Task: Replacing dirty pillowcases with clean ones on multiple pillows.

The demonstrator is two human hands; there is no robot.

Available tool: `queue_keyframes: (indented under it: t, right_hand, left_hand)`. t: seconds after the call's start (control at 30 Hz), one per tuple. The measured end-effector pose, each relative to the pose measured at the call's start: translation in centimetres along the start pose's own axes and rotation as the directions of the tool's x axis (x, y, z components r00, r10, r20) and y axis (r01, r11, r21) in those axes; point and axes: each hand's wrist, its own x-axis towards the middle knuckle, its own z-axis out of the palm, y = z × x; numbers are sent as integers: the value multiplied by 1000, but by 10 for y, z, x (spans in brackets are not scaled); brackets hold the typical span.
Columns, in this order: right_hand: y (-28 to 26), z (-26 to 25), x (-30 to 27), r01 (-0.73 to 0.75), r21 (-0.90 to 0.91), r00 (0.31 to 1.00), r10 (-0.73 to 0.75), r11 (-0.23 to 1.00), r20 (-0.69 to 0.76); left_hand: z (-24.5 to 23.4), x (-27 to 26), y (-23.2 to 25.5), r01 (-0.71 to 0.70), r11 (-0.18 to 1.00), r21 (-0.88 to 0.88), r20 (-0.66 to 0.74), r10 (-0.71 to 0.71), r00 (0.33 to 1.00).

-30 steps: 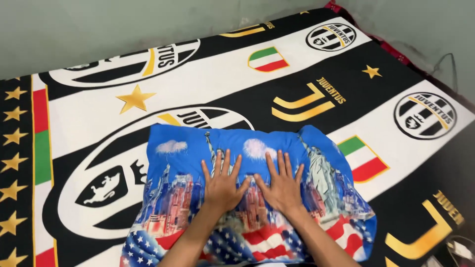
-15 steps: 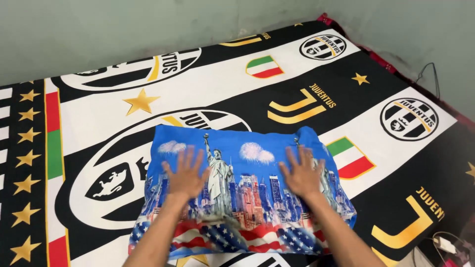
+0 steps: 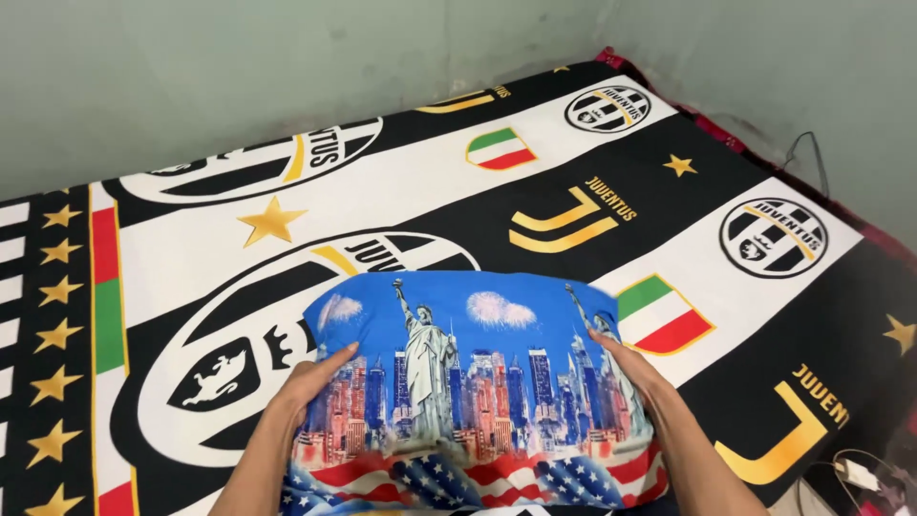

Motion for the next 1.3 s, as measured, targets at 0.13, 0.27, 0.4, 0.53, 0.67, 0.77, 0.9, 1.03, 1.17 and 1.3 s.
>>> queue_keyframes:
  t: [0.13,0.27,0.4,0.53,0.67,0.77,0.9,1.03,1.17,1.3]
  right_hand:
    - [-7,-8,-25,14,358,994,-53,934,100]
    - [-33,-25,-22,99,496,995,-99,862,-27]
    - [-70,-62,-20,184,525,982,-131,831,-138]
    - [-113,-110,16,299,558,950,-187,774,-251]
    - [-141,-166,90,425,602,896,-220,676,-385]
    - [-146,-203,157,511,536,832,-229,673,-505]
    - [-162,-242,235,504,377,757,-187,777,-627]
    - [-189,-276,300,453,417,756,-92,788,-648]
    - [-225,-302,382,440,545,818,-68,714,-571]
    - [-164,-277,524,336,398,895,-157,854,-418]
  left_hand:
    - [-2,3,19,-42,965,-260,47,56,997]
    - [-1,25,69,-190,937,-294,-14,195,981]
    - [27,43,152,-255,940,-227,3,262,965]
    - [75,81,248,-366,918,-152,6,371,928]
    - [151,139,349,-382,924,-21,-18,382,924]
    - [215,200,409,-404,906,127,-81,416,906]
    - [291,277,480,-438,873,216,-128,470,874]
    - [357,334,559,-527,801,282,-222,590,777]
    - [412,373,623,-716,602,353,-266,798,540]
    - [465,455,574,-690,415,594,-19,864,503]
